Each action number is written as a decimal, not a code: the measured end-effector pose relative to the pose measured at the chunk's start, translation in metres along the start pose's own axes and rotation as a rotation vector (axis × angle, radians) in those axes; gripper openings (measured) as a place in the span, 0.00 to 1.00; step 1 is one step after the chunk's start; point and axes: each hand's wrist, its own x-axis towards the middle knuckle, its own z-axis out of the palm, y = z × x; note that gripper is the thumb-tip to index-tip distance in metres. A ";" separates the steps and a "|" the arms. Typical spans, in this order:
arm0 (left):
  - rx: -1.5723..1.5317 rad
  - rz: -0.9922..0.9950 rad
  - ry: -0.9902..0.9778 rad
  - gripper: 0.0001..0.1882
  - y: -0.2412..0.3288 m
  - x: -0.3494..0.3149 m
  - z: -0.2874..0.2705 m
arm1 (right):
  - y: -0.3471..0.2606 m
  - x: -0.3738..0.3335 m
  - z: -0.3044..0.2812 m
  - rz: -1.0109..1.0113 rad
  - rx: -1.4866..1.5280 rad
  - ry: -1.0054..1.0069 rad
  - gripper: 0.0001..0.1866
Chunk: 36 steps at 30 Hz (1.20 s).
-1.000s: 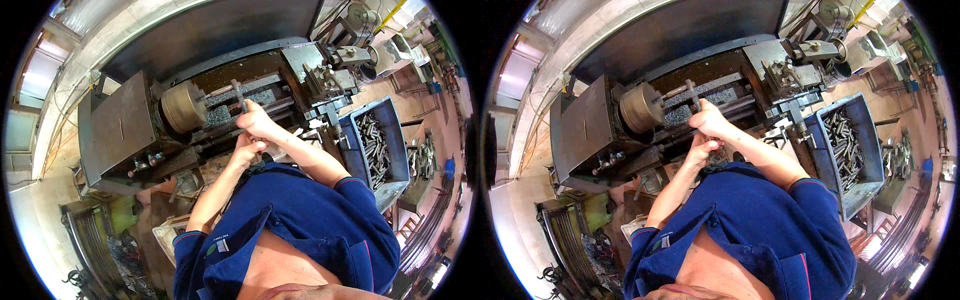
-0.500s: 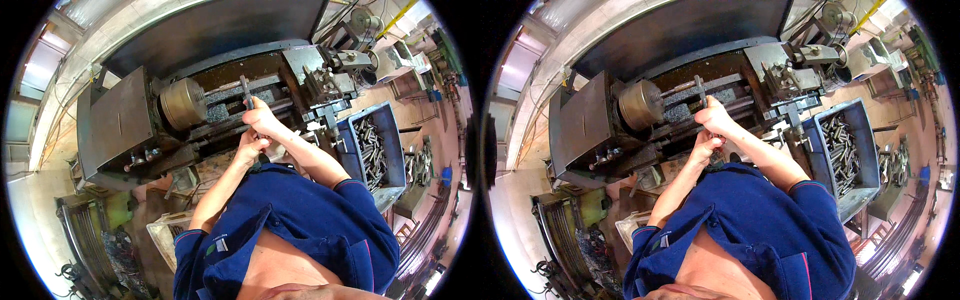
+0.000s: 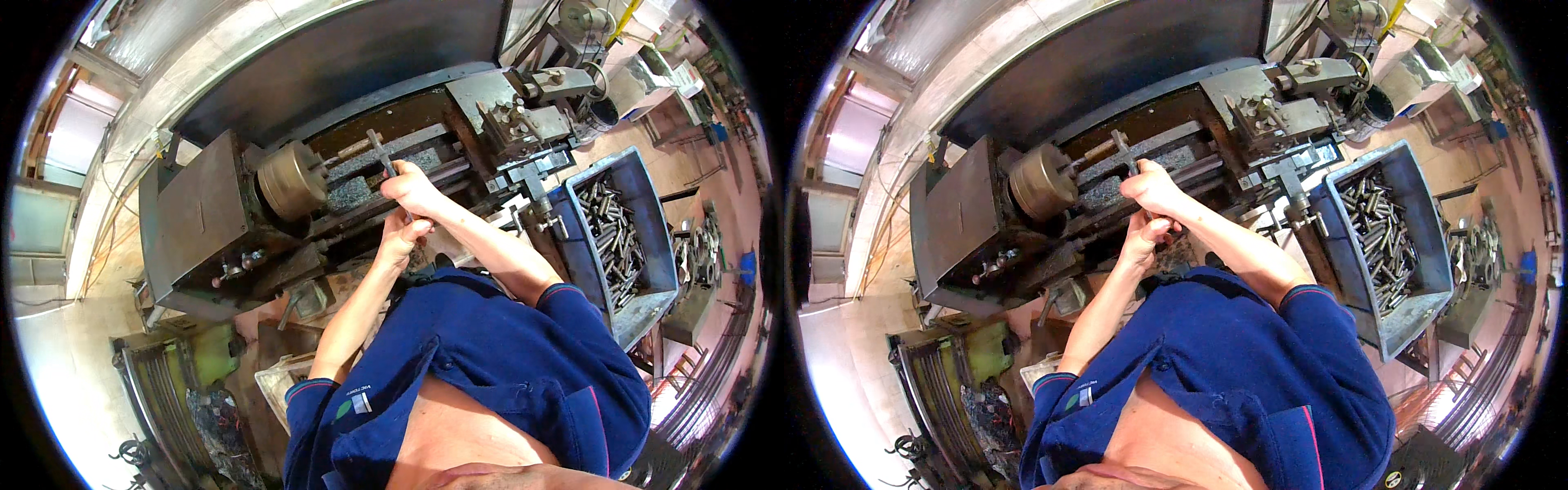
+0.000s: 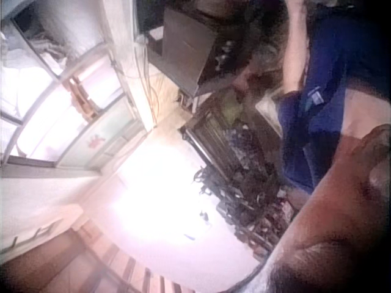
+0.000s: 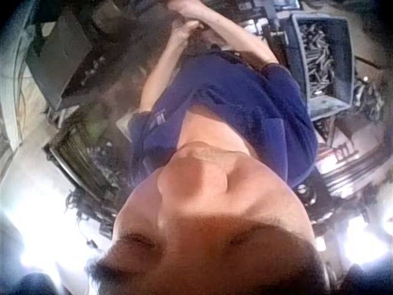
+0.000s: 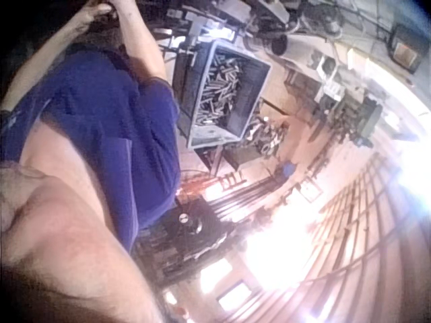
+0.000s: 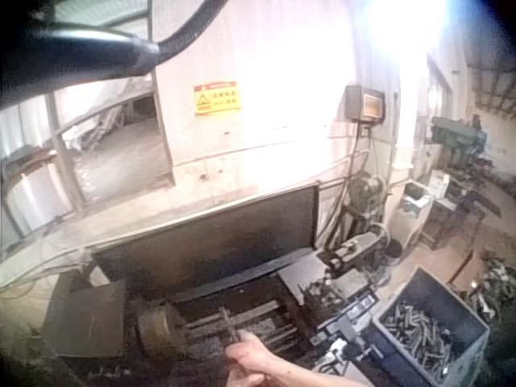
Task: The person operates a metalworking lathe in a workshop, repeatedly picking up cylindrical metal rods from a bin, inserting them into the machine's chuck, and then removing them to place them into a collection bin. The process is repetitive, involving loading, brief machine operation, and unloading of the metal parts.
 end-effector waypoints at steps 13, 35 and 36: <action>0.006 0.030 0.038 0.21 0.001 -0.003 -0.001 | 0.000 -0.005 0.002 -0.071 0.064 0.063 0.12; 0.017 0.009 0.010 0.23 0.004 0.000 -0.003 | 0.007 0.002 0.000 -0.098 -0.009 0.021 0.13; 0.014 0.017 -0.004 0.23 0.005 0.002 0.000 | 0.006 0.001 -0.004 -0.085 0.005 0.021 0.12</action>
